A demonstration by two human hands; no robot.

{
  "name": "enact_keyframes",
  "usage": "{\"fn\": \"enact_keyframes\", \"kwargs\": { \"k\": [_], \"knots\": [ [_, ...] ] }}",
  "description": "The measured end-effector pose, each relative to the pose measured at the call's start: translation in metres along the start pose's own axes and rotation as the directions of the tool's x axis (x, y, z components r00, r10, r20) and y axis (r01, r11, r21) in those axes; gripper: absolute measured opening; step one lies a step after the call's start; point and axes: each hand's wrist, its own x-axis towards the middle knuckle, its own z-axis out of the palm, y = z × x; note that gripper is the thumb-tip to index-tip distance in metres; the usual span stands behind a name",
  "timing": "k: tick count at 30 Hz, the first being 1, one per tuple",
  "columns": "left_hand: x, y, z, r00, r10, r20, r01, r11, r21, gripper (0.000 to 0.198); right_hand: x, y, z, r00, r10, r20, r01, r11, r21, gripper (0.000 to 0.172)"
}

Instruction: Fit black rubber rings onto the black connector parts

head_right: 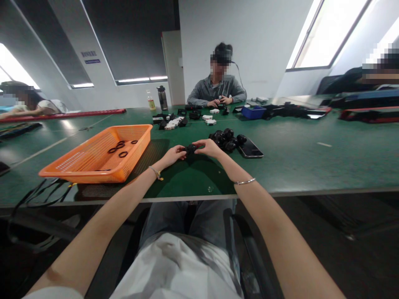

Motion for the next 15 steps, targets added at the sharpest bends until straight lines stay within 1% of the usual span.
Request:
{"fn": "enact_keyframes", "kwargs": {
  "k": [3, 7, 11, 15],
  "knots": [
    [-0.001, -0.0005, -0.0001, 0.999, 0.041, 0.015, -0.041, 0.999, 0.013, 0.015, -0.0003, 0.0011, -0.0001, 0.999, 0.03, 0.019, -0.03, 1.0, -0.005, 0.04],
    [-0.001, -0.0019, -0.0001, 0.998, 0.061, 0.015, -0.062, 0.997, 0.038, 0.015, -0.0009, 0.0014, -0.0004, 0.998, 0.046, 0.043, -0.047, 0.998, 0.03, 0.038],
    [0.0005, -0.0049, -0.0004, 0.997, 0.076, 0.015, -0.077, 0.996, 0.035, 0.017, -0.0019, 0.0004, -0.0003, 0.998, 0.057, 0.04, -0.06, 0.995, 0.085, 0.044],
    [0.0012, -0.0062, -0.0007, 0.997, 0.072, 0.017, -0.073, 0.997, 0.03, 0.018, -0.0026, -0.0006, -0.0001, 0.996, 0.068, 0.052, -0.073, 0.991, 0.108, 0.039]
  ]
}}
